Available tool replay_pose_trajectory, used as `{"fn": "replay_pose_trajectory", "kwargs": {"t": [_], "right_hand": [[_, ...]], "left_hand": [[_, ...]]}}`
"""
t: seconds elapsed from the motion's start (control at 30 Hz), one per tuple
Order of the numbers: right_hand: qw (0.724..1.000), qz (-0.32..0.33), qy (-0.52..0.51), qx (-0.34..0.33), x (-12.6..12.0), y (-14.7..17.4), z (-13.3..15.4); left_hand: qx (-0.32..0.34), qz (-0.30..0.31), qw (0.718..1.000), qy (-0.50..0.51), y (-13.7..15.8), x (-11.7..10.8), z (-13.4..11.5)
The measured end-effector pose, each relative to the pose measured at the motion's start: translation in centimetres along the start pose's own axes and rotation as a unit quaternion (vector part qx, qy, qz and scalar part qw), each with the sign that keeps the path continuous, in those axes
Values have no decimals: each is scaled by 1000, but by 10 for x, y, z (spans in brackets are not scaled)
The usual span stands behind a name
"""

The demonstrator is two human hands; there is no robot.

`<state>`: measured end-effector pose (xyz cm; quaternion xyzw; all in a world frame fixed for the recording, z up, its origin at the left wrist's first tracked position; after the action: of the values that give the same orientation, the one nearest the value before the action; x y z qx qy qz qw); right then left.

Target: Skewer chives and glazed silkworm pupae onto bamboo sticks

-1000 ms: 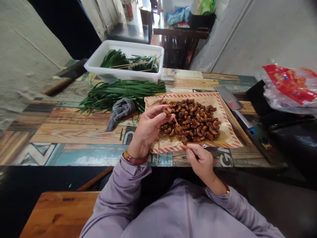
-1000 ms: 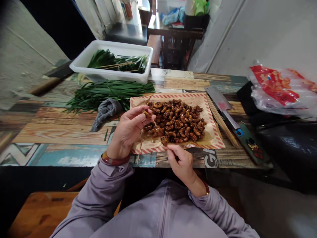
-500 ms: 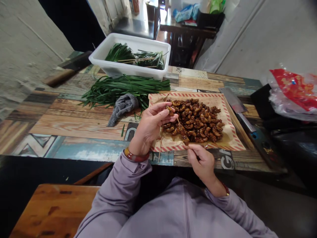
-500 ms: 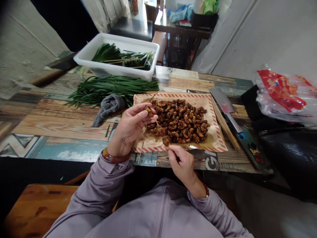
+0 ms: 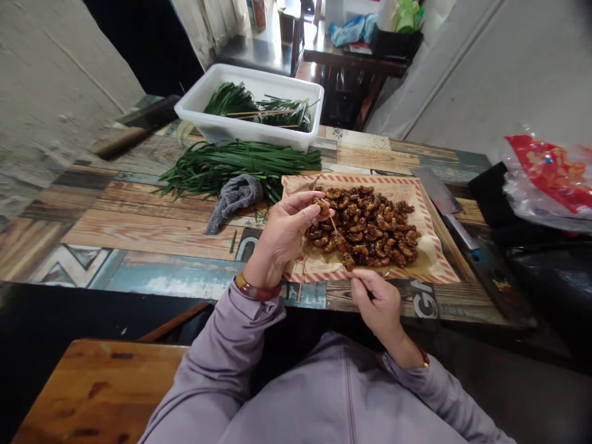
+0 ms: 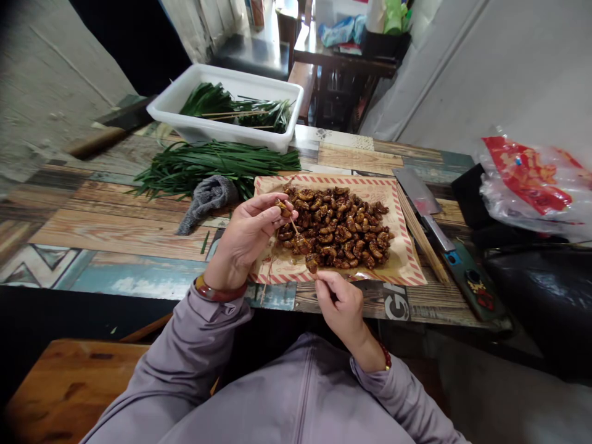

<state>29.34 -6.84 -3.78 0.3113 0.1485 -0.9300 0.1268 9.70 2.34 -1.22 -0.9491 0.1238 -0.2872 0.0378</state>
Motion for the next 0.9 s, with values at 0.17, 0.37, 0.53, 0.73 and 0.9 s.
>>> {"fn": "replay_pose_trajectory", "kwargs": {"t": [0.17, 0.37, 0.53, 0.73, 0.9], "right_hand": [[1000, -8, 13, -21, -2, -2, 6], [999, 2, 24, -20, -1, -2, 6], [998, 6, 42, -36, 0, -2, 9], [997, 16, 54, -46, 1, -3, 10], [996, 3, 62, -56, 0, -1, 11]], "left_hand": [[-3, -8, 1000, 15, 1, -2, 1], [-12, -15, 1000, 15, 1, -3, 2], [-5, -29, 1000, 9, 1, -7, 2], [-9, -46, 999, 18, 1, -8, 1], [-11, -52, 998, 22, 2, -6, 0]]}}
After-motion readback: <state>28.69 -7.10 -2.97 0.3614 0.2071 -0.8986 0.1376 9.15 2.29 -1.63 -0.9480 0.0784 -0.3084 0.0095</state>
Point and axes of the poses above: each hand's wrist, its own y-axis away from the middle knuckle, its own x-axis out of the palm, z = x × y, the point moved 7 cm from there along -y, towards the middle knuckle, and after that the axes turned 15 degrees about z, right-handed, at the moved point
